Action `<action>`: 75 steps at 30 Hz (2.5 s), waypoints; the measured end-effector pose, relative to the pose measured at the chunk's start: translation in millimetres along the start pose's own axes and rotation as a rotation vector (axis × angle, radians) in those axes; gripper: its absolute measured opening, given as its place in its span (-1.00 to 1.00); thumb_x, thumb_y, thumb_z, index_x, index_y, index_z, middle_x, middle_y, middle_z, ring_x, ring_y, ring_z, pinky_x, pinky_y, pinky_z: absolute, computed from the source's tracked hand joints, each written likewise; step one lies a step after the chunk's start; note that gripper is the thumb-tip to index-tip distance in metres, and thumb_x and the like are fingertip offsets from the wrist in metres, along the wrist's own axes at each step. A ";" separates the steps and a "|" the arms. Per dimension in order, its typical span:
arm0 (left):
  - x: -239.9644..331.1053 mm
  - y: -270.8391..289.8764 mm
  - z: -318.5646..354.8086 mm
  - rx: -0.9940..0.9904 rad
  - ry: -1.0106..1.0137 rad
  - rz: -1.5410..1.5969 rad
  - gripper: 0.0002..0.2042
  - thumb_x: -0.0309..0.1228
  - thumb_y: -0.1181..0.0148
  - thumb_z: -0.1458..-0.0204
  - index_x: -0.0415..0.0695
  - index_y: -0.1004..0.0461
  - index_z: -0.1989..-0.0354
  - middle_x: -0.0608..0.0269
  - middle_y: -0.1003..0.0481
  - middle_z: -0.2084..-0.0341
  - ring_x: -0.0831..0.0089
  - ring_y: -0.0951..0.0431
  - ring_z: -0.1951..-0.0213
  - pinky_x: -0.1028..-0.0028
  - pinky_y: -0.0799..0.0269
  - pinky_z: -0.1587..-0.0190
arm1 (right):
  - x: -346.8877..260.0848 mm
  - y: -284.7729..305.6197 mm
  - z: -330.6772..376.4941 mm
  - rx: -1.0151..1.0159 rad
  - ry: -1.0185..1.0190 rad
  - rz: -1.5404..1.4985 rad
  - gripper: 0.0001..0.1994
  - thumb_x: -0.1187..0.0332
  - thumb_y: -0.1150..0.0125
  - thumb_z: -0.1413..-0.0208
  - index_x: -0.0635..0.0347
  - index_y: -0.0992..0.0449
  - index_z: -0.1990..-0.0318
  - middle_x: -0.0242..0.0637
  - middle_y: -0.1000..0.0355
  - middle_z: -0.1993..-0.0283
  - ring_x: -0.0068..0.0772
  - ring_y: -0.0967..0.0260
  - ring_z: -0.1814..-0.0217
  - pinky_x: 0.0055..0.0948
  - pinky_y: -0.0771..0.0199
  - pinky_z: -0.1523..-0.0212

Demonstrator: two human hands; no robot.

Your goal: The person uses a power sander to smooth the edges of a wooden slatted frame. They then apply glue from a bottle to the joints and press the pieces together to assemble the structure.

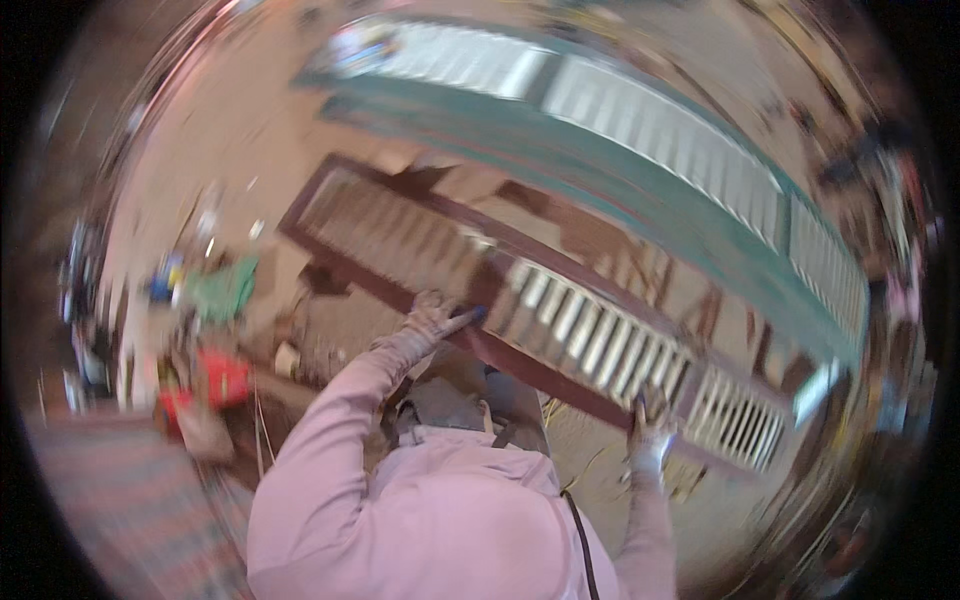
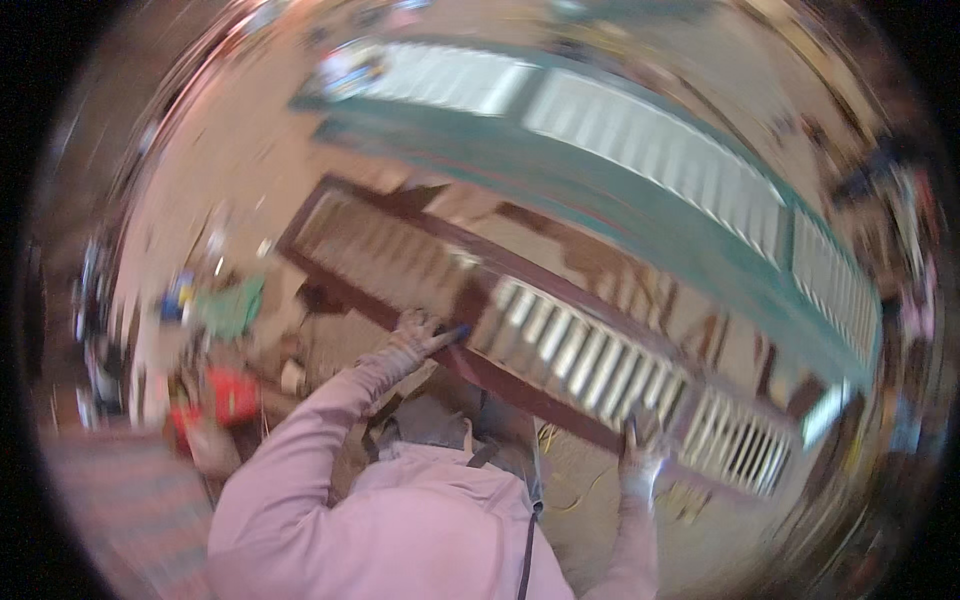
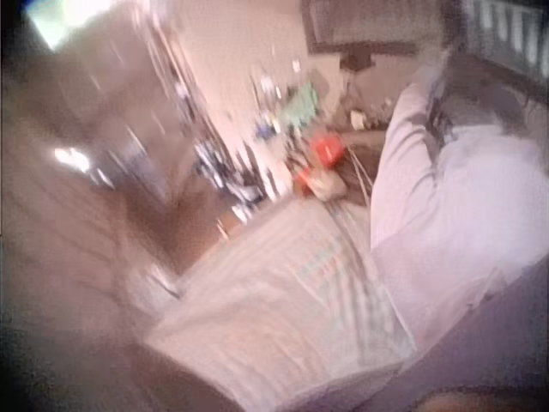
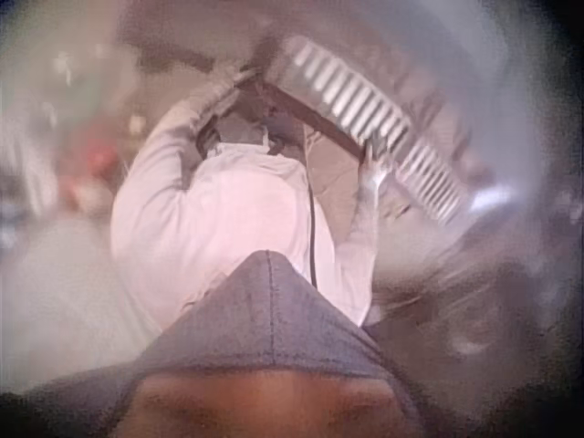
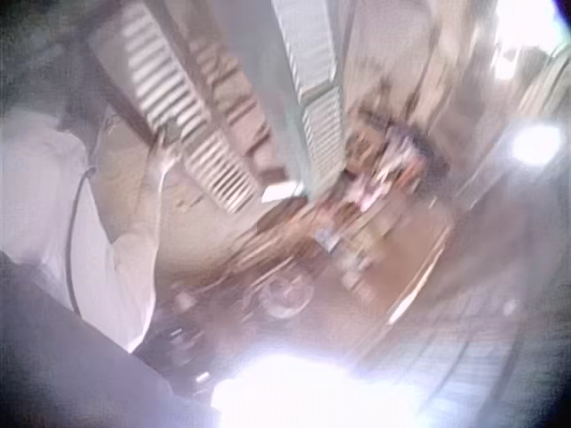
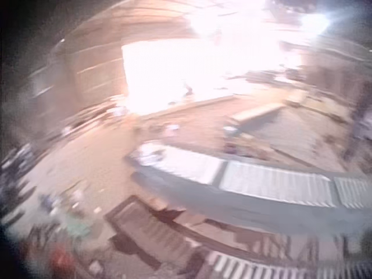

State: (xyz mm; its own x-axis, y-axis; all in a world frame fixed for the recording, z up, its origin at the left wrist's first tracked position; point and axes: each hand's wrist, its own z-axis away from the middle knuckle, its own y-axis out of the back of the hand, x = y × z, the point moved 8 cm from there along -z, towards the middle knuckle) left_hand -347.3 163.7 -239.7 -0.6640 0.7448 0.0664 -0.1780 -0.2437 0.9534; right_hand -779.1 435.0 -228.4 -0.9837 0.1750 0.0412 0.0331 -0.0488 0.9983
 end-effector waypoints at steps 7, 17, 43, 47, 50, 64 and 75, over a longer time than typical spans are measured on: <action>30.6 -4.3 -2.8 -0.163 0.231 -0.088 0.07 -0.10 -0.49 0.07 0.30 0.12 -0.58 -0.09 -0.27 -0.37 -0.20 -0.24 -0.37 -0.03 -0.08 -0.43 | 6.4 -53.3 13.2 -0.397 -0.416 0.059 -0.47 0.15 -0.08 -0.33 -0.64 -0.25 -0.43 0.13 -0.05 -0.49 0.29 -0.02 -0.51 0.25 -0.12 -0.35; 1.5 -12.2 3.6 -0.114 -0.073 -0.205 0.17 0.04 -0.51 0.15 0.39 0.23 -0.59 0.02 -0.33 -0.30 -0.09 -0.40 -0.22 -0.04 -0.36 -0.18 | -49.8 5.7 39.8 -0.238 -0.820 -0.323 -0.27 0.31 -0.35 0.00 -0.43 -0.36 -0.40 -0.03 -0.27 -0.23 -0.02 -0.40 -0.25 -0.04 -0.45 -0.19; 140.2 65.2 -51.1 -0.307 -0.580 -0.381 -0.11 0.22 -0.23 -0.07 -0.11 -0.19 -0.48 -0.25 -0.34 -0.29 -0.18 -0.38 -0.27 0.00 -0.24 -0.34 | -786.0 -218.5 507.1 0.294 -3.098 -1.577 -0.62 0.01 -0.20 -0.24 0.11 -0.53 0.02 -0.17 -0.42 0.41 -0.17 -0.49 0.44 -0.04 -0.40 0.52; 275.1 61.8 -78.0 -0.043 -0.855 -0.249 -0.01 0.26 -0.28 -0.01 -0.05 -0.08 -0.53 -0.23 -0.18 -0.41 -0.15 -0.18 -0.41 -0.03 -0.10 -0.42 | -573.3 -174.7 423.6 0.332 -2.574 -1.743 -0.46 0.00 -0.23 -0.20 0.22 -0.47 -0.17 -0.07 -0.53 0.17 -0.22 -0.48 0.42 -0.15 -0.50 0.45; 390.8 48.0 -90.3 0.069 -1.002 -0.251 0.13 0.35 -0.31 0.09 0.04 0.07 -0.58 -0.16 -0.03 -0.50 -0.14 -0.03 -0.49 -0.09 0.06 -0.48 | -449.7 -192.0 404.9 0.064 -2.241 -1.314 -0.32 -0.04 -0.24 -0.13 0.27 -0.41 -0.28 0.06 -0.48 -0.24 -0.03 -0.47 -0.25 -0.19 -0.44 -0.24; 449.8 -29.2 -150.9 0.187 -0.929 -0.069 -0.13 -0.31 -0.35 -0.14 -0.15 0.05 -0.56 0.02 -0.05 -0.51 -0.02 0.00 -0.51 0.06 0.14 -0.52 | -389.9 -575.3 504.5 -0.975 -2.024 -1.320 -0.12 -0.13 -0.26 -0.16 -0.14 0.00 -0.56 -0.13 0.06 -0.64 0.00 0.08 -0.65 0.09 -0.14 -0.49; 429.1 -41.6 -166.8 0.294 -0.867 -0.143 -0.16 -0.41 -0.28 -0.16 -0.20 0.08 -0.56 -0.02 -0.02 -0.51 0.08 -0.02 -0.50 0.13 0.16 -0.52 | -383.6 -749.2 564.3 -0.769 -2.125 -1.210 -0.50 0.35 -0.35 -0.03 0.00 -0.47 -0.18 -0.08 -0.59 -0.07 0.00 -0.53 -0.18 0.00 -0.46 -0.18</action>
State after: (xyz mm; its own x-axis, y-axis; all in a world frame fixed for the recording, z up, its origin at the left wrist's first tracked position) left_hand -745.9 389.7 -299.9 0.1472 0.9887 0.0265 0.0534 -0.0347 0.9980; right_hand -326.9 959.4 -968.2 0.7939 0.5738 0.2011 -0.5909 0.6504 0.4773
